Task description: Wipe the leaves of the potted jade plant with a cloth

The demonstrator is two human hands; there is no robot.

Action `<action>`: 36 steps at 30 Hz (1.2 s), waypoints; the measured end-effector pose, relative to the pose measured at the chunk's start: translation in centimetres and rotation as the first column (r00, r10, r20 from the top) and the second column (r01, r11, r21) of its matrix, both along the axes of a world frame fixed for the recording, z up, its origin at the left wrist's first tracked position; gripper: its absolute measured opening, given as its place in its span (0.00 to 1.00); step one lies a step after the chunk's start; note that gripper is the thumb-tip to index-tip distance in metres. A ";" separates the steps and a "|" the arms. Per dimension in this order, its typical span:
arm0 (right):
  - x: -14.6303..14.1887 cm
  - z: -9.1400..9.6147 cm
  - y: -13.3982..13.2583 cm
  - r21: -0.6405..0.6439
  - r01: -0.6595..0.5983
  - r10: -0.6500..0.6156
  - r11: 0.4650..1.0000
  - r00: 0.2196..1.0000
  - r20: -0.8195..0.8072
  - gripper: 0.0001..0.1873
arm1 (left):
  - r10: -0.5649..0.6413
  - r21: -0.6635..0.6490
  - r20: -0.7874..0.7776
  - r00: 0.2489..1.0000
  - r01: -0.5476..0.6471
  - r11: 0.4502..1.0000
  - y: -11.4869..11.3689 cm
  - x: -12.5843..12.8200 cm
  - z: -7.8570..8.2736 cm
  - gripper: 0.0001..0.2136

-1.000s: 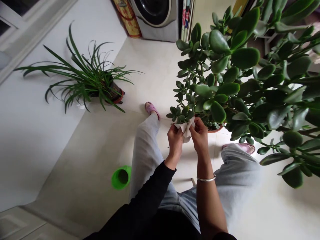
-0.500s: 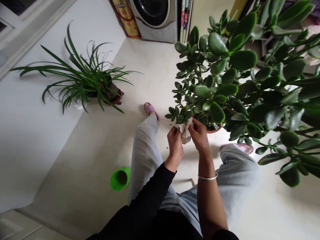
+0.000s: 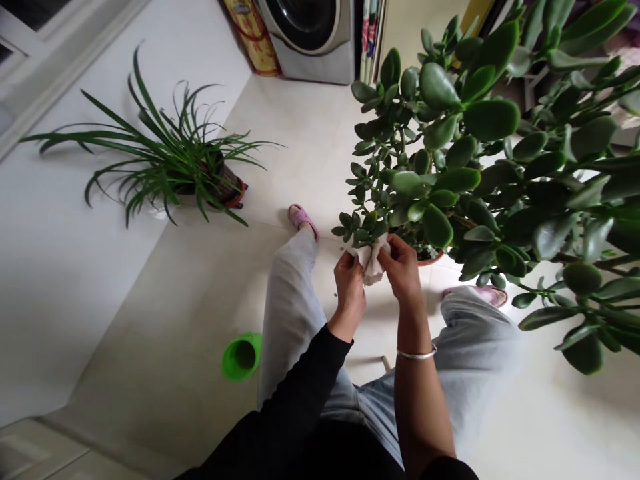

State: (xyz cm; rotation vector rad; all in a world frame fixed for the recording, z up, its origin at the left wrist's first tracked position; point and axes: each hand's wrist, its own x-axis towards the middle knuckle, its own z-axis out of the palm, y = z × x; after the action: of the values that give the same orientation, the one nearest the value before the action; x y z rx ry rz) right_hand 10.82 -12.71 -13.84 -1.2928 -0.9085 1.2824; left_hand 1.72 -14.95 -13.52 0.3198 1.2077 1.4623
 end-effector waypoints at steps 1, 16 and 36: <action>0.0 0.0 0.0 -0.012 0.034 -0.034 0.999 0.999 -0.020 0.13 | 0.006 -0.002 0.001 1.000 -0.006 1.000 0.0 0.0 -0.1 0.06; 0.3 -0.6 -0.6 0.119 0.106 -0.125 0.987 0.978 0.168 0.17 | 0.028 0.050 -0.156 0.987 -0.021 0.999 -0.9 0.2 -0.4 0.09; -0.1 -0.7 -0.1 -0.032 0.059 -0.060 0.998 0.998 -0.031 0.23 | 0.088 0.011 0.070 0.994 -0.089 0.996 -1.1 1.1 0.8 0.11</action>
State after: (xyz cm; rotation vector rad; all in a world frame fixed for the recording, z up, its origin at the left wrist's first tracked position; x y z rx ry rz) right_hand 10.70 -12.80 -14.56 -1.3104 -0.8248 1.2714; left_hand 2.83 -16.05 -12.72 0.2250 1.1685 1.5465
